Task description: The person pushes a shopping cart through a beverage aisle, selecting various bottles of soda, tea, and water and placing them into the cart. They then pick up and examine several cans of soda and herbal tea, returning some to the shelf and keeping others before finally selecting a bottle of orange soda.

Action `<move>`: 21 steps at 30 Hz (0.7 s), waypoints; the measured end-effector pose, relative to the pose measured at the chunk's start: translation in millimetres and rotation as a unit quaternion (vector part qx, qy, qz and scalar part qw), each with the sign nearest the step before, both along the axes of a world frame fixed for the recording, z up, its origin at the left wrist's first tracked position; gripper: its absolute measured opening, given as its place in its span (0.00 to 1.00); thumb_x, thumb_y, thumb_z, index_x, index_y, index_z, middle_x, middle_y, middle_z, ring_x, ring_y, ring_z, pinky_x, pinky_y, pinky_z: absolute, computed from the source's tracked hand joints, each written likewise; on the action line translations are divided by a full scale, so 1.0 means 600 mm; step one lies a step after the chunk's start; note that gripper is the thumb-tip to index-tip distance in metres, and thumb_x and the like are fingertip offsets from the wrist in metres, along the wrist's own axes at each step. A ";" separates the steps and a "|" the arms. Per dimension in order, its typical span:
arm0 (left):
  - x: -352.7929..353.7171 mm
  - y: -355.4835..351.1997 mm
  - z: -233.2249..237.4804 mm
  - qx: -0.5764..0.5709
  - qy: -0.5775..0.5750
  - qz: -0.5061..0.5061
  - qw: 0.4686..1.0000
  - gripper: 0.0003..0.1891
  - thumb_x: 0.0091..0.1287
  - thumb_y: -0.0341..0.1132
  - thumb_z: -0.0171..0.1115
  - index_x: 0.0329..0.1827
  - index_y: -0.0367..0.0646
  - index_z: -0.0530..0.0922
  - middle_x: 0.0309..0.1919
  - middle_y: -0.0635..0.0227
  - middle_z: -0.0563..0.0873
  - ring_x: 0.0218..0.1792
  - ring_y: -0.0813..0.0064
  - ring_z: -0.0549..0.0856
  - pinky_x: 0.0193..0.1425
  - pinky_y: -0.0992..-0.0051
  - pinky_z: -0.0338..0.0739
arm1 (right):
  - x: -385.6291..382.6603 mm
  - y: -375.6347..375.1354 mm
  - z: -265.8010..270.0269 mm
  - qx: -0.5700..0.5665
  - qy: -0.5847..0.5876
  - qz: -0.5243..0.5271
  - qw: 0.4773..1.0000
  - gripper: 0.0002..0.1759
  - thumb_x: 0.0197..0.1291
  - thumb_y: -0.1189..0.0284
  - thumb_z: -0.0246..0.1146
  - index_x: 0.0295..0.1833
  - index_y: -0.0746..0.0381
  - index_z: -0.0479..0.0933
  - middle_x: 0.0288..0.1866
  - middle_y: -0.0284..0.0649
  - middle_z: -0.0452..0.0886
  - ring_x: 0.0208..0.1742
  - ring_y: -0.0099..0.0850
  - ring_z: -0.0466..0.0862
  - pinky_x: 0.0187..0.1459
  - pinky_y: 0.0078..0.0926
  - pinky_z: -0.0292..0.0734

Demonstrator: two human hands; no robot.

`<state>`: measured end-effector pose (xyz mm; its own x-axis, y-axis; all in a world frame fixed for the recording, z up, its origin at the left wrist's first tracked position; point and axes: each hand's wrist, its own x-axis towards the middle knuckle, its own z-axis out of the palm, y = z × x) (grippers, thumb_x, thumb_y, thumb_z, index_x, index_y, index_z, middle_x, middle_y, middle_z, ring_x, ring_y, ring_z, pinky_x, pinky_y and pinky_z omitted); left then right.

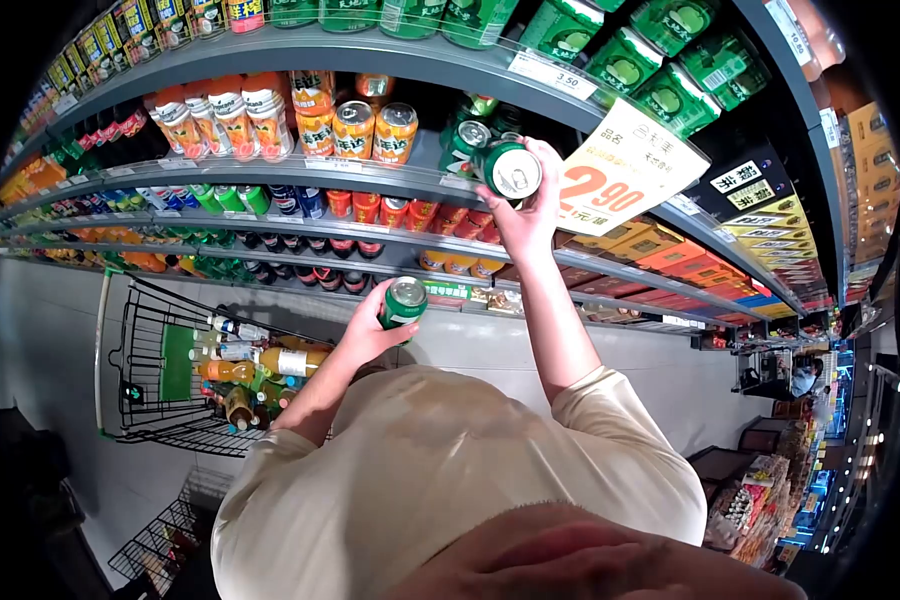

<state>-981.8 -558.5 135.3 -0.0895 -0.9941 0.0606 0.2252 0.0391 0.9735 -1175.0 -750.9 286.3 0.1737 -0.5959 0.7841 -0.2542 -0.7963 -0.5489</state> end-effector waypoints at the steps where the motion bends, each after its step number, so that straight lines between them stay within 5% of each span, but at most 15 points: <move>1: -0.001 -0.003 0.001 -0.007 -0.004 0.005 1.000 0.39 0.60 0.24 0.77 0.74 0.35 0.66 0.60 0.68 0.80 0.62 0.78 0.78 0.68 0.73 0.73 | 0.005 -0.015 -0.004 -0.014 -0.004 -0.020 1.000 0.48 0.42 0.83 0.80 0.72 0.59 0.67 0.66 0.49 0.70 0.69 0.47 0.75 0.67 0.41 0.74; 5: -0.007 -0.005 -0.016 -0.005 0.000 0.038 0.999 0.42 0.58 0.26 0.80 0.74 0.34 0.65 0.64 0.64 0.78 0.65 0.75 0.77 0.72 0.71 0.71 | 0.005 -0.044 -0.007 -0.072 0.062 -0.107 0.990 0.50 0.50 0.80 0.79 0.77 0.62 0.61 0.70 0.48 0.68 0.71 0.43 0.73 0.71 0.36 0.70; 9: -0.019 -0.014 0.005 -0.038 -0.063 0.084 0.994 0.41 0.56 0.32 0.82 0.72 0.35 0.69 0.64 0.60 0.78 0.66 0.70 0.78 0.72 0.68 0.70 | 0.008 -0.061 -0.013 0.022 0.019 -0.101 0.994 0.47 0.56 0.79 0.75 0.78 0.66 0.58 0.71 0.54 0.67 0.71 0.50 0.71 0.73 0.41 0.66; 14: -0.014 -0.088 0.110 -0.236 -0.220 0.147 0.935 0.39 0.49 0.32 0.84 0.66 0.42 0.76 0.67 0.55 0.74 0.68 0.53 0.76 0.72 0.60 0.71 | 0.002 -0.088 -0.029 0.035 0.001 -0.094 0.995 0.46 0.59 0.79 0.73 0.78 0.70 0.55 0.71 0.56 0.66 0.72 0.50 0.70 0.73 0.41 0.64; 21: -0.025 -0.248 0.206 -0.400 -0.252 0.257 0.843 0.38 0.48 0.26 0.83 0.65 0.44 0.74 0.63 0.59 0.79 0.68 0.56 0.78 0.72 0.59 0.74 | -0.005 -0.103 -0.029 0.094 -0.140 -0.065 0.984 0.44 0.65 0.77 0.70 0.78 0.72 0.52 0.72 0.54 0.66 0.72 0.41 0.69 0.74 0.37 0.63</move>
<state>-996.6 -707.3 259.2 0.1256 -0.5690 0.8127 -0.4556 0.6945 0.5568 -1177.9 -812.8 269.0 -0.1194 -0.7377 0.6645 -0.1652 -0.6452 -0.7459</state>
